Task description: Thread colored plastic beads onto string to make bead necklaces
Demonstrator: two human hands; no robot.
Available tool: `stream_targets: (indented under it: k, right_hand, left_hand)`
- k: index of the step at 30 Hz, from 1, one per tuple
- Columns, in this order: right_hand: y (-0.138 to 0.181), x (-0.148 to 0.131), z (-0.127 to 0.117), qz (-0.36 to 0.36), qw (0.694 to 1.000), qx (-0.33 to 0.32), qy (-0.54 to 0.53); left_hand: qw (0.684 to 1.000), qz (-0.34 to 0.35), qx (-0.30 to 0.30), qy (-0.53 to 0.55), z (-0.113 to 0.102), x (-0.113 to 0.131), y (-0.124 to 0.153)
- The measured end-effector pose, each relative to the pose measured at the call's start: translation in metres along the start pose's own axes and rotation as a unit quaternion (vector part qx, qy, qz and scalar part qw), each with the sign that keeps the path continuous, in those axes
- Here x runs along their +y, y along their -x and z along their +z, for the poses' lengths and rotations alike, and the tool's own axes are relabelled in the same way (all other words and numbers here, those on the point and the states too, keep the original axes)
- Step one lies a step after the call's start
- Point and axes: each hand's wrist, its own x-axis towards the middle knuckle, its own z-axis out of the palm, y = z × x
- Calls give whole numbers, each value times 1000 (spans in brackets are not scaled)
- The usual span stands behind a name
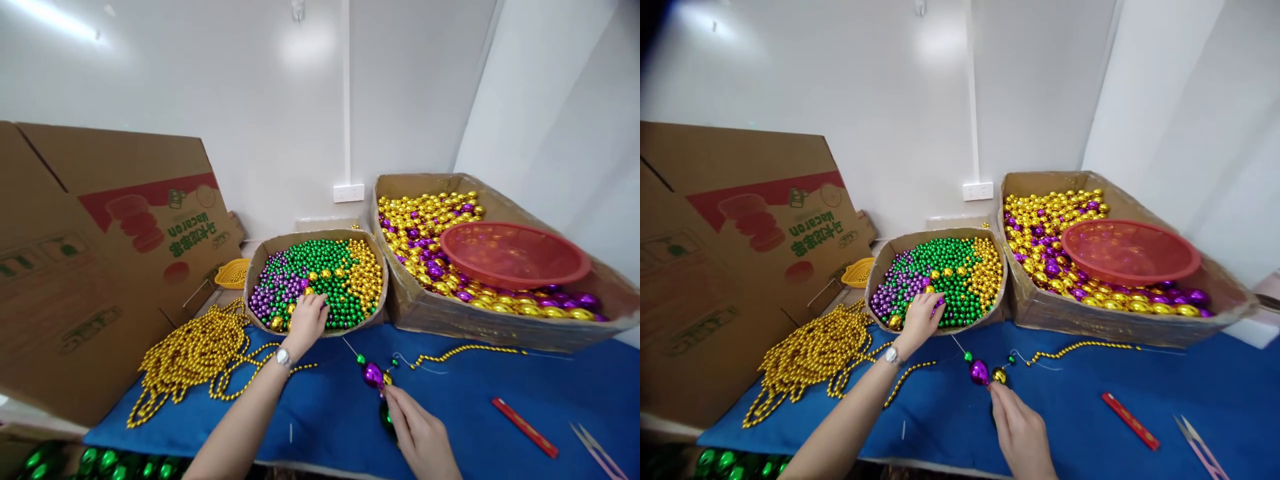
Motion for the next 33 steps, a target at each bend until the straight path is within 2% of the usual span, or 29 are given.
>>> stream_targets:
  k: [2, 5, 10, 13, 18, 21, 23, 28, 30, 31, 32, 33]
  right_hand:
    - [1, 1, 1, 6, 1000, 1, -2]
    - [-1, 0, 0, 8, 1000, -4, -7]
    - [-4, -1, -7, 3, 1000, -5, -5]
    - [-4, -1, -10, 4, 1000, 4, -7]
    - [-3, 1, -10, 0, 1000, 18, -13]
    - [1, 3, -5, -2, 1000, 24, -10]
    - [3, 3, -1, -4, 1000, 19, -10]
    - [1, -3, 4, -6, 1000, 2, -20]
    - [-2, -6, 2, -7, 1000, 0, -21]
    - [-3, -7, 1, -7, 1000, -3, -21]
    - [-4, -8, 1, -5, 1000, -5, -21]
    - [-5, -9, 0, -2, 1000, -6, -22]
  left_hand:
    - [996, 21, -19, -80, 4, -6, -20]
    - [993, 34, -54, -99, 13, -5, -38]
    - [986, 18, -86, -143, 20, 0, -41]
    - [983, -1, -93, -156, 7, -7, -39]
    - [981, -46, -74, -173, -46, -31, -38]
    - [979, -48, -101, -171, -70, -42, -23]
    - [978, -42, -123, -162, -73, -45, -7]
    - [981, -41, -133, -133, -58, -42, 21]
    - [988, -48, -113, -92, -53, -37, 24]
    - [993, -63, -97, -27, -51, -32, 24]
    - [990, -87, -81, 73, -49, -27, 26]
    - [970, -117, -69, 200, -47, -20, 27]
